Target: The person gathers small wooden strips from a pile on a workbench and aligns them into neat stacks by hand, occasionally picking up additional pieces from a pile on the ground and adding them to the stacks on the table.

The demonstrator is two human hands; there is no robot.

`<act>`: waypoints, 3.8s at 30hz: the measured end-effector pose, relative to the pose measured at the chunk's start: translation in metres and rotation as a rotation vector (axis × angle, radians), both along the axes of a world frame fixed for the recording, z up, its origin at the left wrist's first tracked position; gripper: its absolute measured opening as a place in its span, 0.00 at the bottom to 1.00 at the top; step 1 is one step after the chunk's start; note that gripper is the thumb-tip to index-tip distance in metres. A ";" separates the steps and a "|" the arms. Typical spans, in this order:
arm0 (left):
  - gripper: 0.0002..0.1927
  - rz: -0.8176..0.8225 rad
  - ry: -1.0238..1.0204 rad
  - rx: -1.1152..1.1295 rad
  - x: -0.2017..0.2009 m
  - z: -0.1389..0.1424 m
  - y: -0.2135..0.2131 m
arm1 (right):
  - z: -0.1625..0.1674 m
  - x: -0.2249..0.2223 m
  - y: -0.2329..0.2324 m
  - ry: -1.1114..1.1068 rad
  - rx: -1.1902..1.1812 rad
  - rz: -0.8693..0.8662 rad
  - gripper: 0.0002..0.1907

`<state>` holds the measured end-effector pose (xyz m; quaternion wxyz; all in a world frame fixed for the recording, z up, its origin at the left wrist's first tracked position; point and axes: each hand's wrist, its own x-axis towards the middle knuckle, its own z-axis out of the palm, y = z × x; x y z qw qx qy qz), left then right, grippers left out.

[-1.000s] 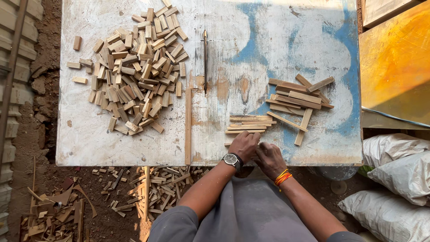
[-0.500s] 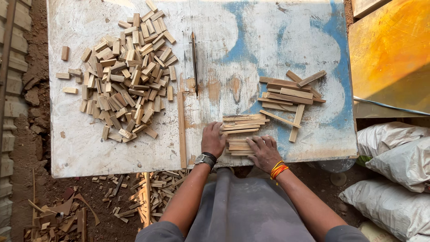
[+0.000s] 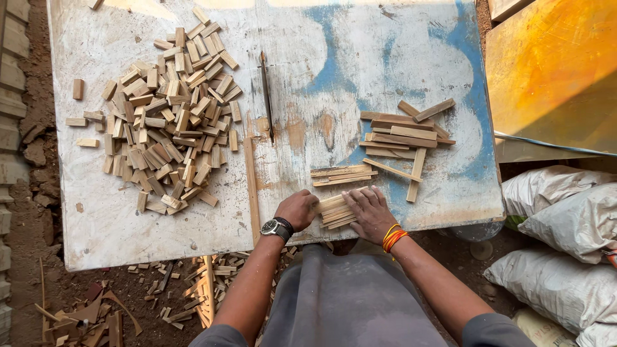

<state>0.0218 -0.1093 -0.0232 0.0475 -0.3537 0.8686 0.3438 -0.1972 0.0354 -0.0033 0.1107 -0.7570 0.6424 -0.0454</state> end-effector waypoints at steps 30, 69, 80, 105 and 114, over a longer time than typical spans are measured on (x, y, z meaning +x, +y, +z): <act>0.15 0.191 0.364 -0.067 -0.086 -0.005 0.050 | -0.017 -0.015 0.020 -0.232 -0.126 -0.057 0.55; 0.14 0.226 0.058 -0.180 -0.049 0.006 -0.042 | -0.013 -0.019 -0.003 -0.096 0.091 0.029 0.49; 0.12 0.061 0.032 -0.224 -0.041 0.009 -0.035 | -0.009 -0.019 -0.006 -0.104 0.154 0.002 0.50; 0.08 0.168 0.140 -0.015 -0.068 0.023 -0.019 | -0.005 -0.013 -0.006 -0.047 0.154 -0.015 0.51; 0.31 0.522 0.482 -0.055 -0.004 -0.001 0.003 | -0.013 -0.020 -0.013 -0.090 0.089 0.083 0.48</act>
